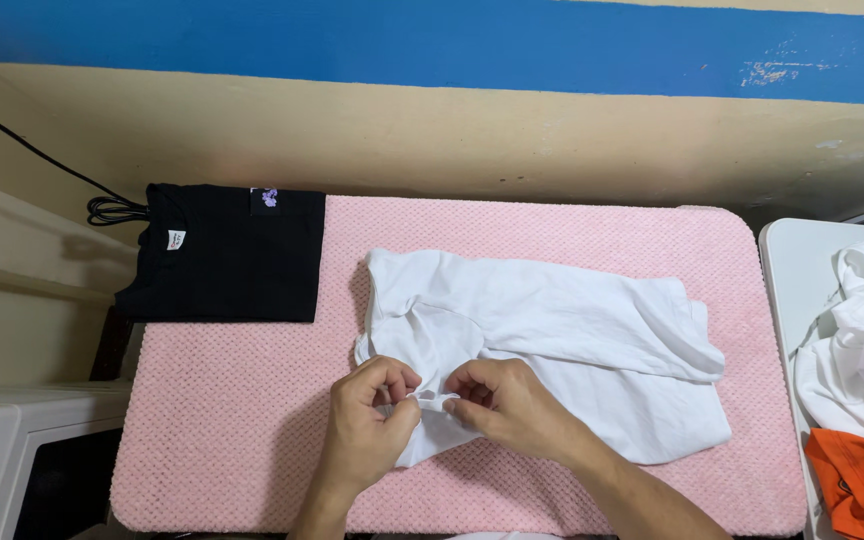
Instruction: The person folds two white t-shirts on a pink mat. They smooth each shirt, fold the sleeves and sides inward, then fold the body into a compact rectangle and place it on a growing stack.
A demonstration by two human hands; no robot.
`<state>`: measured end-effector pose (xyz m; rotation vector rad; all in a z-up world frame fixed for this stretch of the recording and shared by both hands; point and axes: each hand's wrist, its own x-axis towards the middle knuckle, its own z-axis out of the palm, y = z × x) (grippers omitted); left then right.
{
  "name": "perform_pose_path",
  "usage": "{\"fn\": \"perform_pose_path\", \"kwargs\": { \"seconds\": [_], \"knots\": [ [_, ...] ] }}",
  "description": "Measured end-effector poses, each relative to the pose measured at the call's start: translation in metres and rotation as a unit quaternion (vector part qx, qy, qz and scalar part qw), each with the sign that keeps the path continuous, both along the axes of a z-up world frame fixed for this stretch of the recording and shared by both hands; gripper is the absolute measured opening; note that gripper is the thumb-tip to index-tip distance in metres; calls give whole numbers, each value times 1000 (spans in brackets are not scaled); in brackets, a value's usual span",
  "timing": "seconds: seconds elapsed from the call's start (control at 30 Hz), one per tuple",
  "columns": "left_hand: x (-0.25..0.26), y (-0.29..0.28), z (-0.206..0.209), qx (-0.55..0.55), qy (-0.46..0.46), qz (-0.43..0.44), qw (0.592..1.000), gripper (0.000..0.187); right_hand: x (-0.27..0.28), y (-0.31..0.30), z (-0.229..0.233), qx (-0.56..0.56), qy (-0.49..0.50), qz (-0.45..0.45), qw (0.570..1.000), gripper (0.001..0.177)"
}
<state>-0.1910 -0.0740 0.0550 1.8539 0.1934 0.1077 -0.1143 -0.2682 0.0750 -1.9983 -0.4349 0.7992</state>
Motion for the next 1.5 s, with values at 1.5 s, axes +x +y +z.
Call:
{"fn": "perform_pose_path", "kwargs": {
  "seconds": [1.5],
  "knots": [
    [17, 23, -4, 137, 218, 52, 965, 30, -27, -26, -45, -105, -366, 55, 923, 47]
  ]
}}
